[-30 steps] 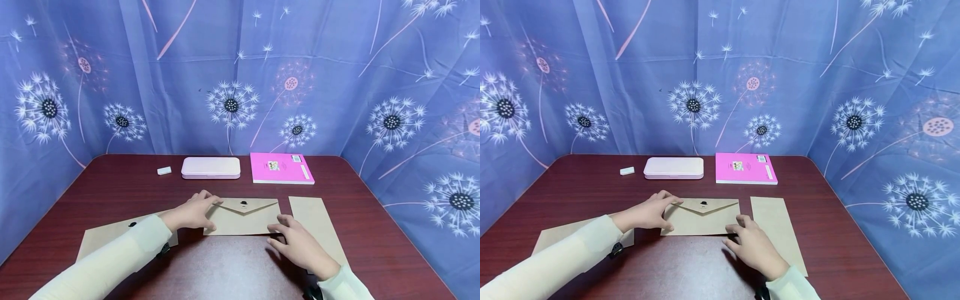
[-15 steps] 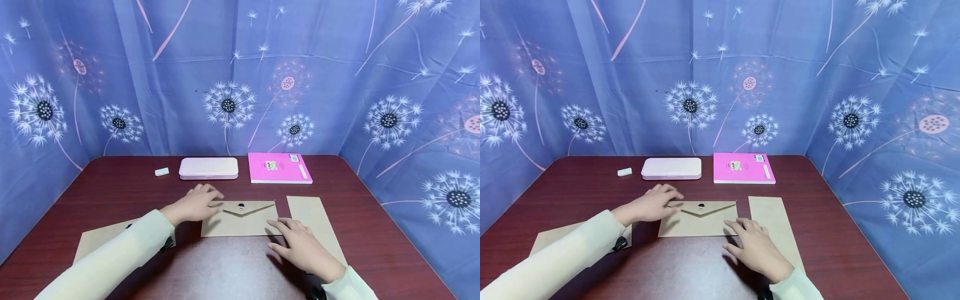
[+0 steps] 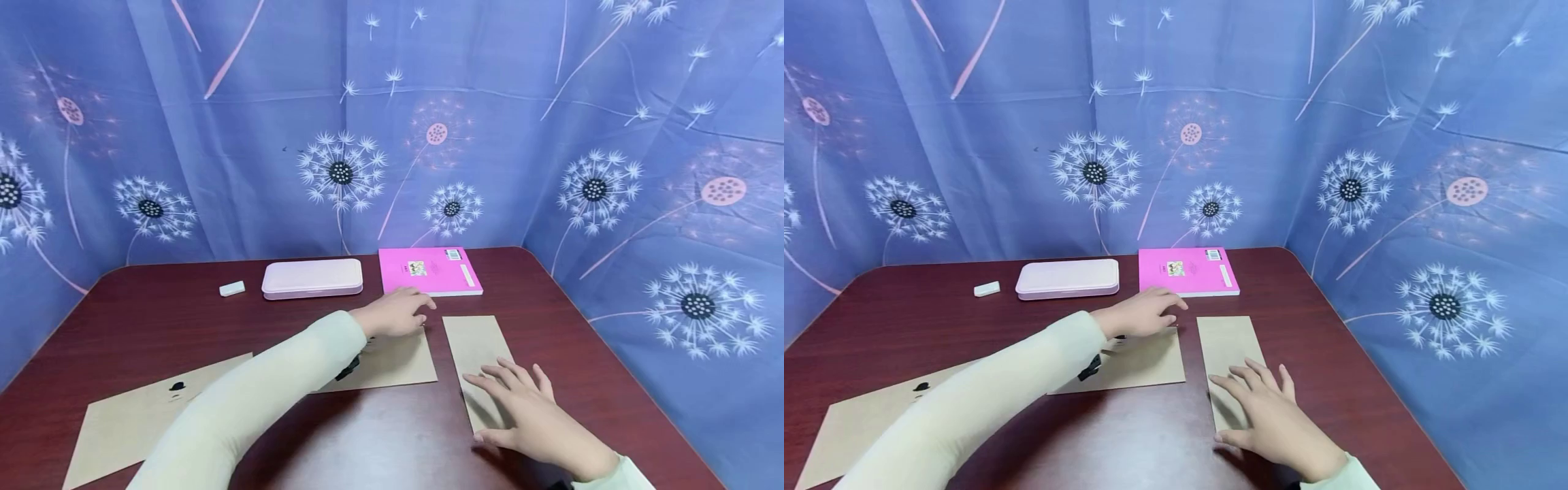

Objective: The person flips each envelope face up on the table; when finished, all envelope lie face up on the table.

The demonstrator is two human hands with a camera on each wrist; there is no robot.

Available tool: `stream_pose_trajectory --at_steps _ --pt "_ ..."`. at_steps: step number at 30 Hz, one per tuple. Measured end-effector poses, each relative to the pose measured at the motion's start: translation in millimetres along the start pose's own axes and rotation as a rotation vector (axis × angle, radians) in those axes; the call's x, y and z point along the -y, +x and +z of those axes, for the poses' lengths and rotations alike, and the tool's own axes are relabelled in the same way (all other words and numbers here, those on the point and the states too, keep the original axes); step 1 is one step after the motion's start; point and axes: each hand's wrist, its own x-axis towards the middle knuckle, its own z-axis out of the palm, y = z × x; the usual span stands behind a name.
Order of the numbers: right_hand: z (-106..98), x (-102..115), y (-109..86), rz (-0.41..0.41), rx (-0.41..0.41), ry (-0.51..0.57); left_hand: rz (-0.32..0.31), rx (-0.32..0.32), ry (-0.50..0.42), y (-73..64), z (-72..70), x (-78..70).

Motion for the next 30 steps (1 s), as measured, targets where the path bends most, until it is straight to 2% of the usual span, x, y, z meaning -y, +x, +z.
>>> stream_pose_trajectory --at_steps 7,15,21,26,30 --pt "6 -19 -20.9 0.039 -0.011 -0.024 -0.014 0.055 -0.05 37.4 13.0 -18.6" --pt "5 -28 -32.3 0.074 -0.003 -0.028 -0.039 0.136 -0.069 63.0 32.9 -34.3" --pt "3 -27 -29.8 0.082 -0.018 -0.053 -0.066 0.166 -0.021 59.0 38.1 -40.4" --pt "3 -28 -29.0 0.095 -0.019 -0.086 -0.015 0.129 0.069 56.5 37.4 -44.7" --pt "3 -30 -29.7 0.09 -0.032 -0.131 0.018 0.112 0.085 57.2 37.5 -45.9"
